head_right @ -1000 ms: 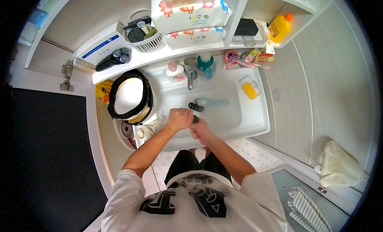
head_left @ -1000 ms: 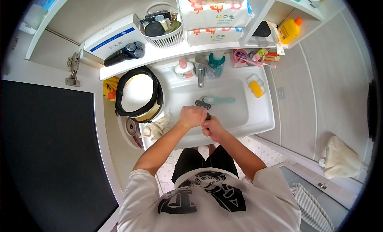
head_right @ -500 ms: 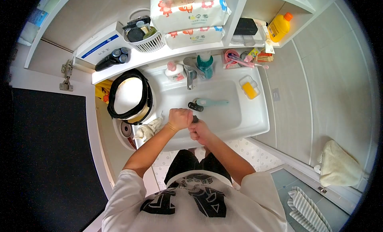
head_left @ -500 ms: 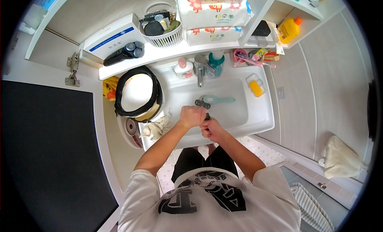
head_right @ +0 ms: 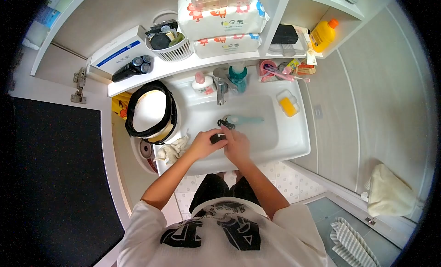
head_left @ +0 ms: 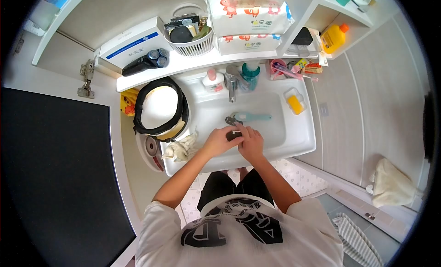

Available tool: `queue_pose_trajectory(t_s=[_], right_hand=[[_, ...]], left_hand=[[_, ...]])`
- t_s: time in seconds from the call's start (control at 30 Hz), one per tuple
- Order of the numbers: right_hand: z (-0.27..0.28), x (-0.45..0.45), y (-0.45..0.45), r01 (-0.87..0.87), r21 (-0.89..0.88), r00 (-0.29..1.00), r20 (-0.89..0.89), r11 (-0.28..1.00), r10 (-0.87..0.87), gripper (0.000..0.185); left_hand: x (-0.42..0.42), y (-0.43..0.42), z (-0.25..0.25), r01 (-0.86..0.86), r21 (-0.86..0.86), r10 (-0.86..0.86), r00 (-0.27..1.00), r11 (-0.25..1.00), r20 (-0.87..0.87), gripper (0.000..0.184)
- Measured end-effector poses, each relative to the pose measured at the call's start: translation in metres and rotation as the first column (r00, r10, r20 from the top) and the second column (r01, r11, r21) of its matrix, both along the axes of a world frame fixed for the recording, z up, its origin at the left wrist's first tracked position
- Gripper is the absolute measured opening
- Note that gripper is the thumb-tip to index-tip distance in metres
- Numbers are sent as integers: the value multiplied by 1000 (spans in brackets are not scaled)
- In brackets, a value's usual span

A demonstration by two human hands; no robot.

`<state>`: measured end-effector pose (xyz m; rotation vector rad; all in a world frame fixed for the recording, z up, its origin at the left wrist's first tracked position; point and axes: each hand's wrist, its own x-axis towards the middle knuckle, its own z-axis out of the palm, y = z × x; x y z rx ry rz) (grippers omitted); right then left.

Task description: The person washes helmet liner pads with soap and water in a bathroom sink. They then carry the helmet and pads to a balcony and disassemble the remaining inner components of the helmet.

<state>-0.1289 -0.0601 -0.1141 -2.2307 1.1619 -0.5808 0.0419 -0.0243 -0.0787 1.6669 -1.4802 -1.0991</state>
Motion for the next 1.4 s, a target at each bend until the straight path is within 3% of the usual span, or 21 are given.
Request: queue_pose_trajectory(t_s=[0.07,0.13,0.17,0.23,0.27,0.37,0.43,0.53,0.6,0.7,0.73,0.83,0.87,0.93,1.13,1.23,1.33,1.4], right_hand=[[11,3,-2,-23,-207,994,98,978,44,65],[8,8,-2,15,-165,973,229,986,23,71],[6,11,-1,29,-140,956,294,990,14,74],[8,10,2,12,31,973,229,999,-19,70],[1,9,3,8,80,977,210,997,-25,69],[-36,1,12,-11,151,999,34,988,6,66],[-59,-4,15,-38,172,992,-109,984,58,64],[-91,-5,13,-101,173,947,-284,980,148,59],[-123,-3,9,-127,81,942,-303,989,146,53],[-163,8,-9,-167,64,895,-409,984,178,46],[-169,16,-14,-184,84,868,-453,979,202,45],[-171,31,-27,-176,195,789,-559,965,257,43],[-172,36,-28,-210,207,765,-574,956,292,42],[-176,42,-33,-279,228,711,-603,933,360,40],[-219,52,-36,-190,349,575,-718,918,392,50],[-214,56,-40,-154,400,562,-717,904,413,52],[-169,69,-37,-173,281,864,-417,944,283,51],[-118,90,-30,-206,102,965,-141,973,219,50]], left_hand=[[10,4,27,-46,23,47,999,999,-7,43],[33,9,64,-135,109,128,989,985,69,49],[46,12,71,-238,-63,244,963,969,111,55],[79,15,97,-364,-295,442,857,884,266,58],[91,14,124,-456,-228,509,787,860,347,60],[146,18,117,-397,-351,530,647,848,548,59],[168,20,108,-469,-153,448,620,870,645,58],[194,16,77,-475,14,294,567,880,770,58],[201,13,64,-491,142,192,568,860,800,59],[199,10,58,-470,226,96,568,853,817,56],[196,11,62,-484,237,143,624,842,768,52],[184,36,67,-345,-312,428,340,885,838,49],[179,44,75,-409,-295,476,470,864,743,50],[165,60,83,-463,-330,547,487,823,681,52],[152,101,70,-592,-366,686,508,718,522,63],[161,110,55,-672,-248,708,594,698,381,64],[163,113,48,-677,-241,715,620,695,322,63],[161,113,49,-692,-235,729,621,682,287,62]])
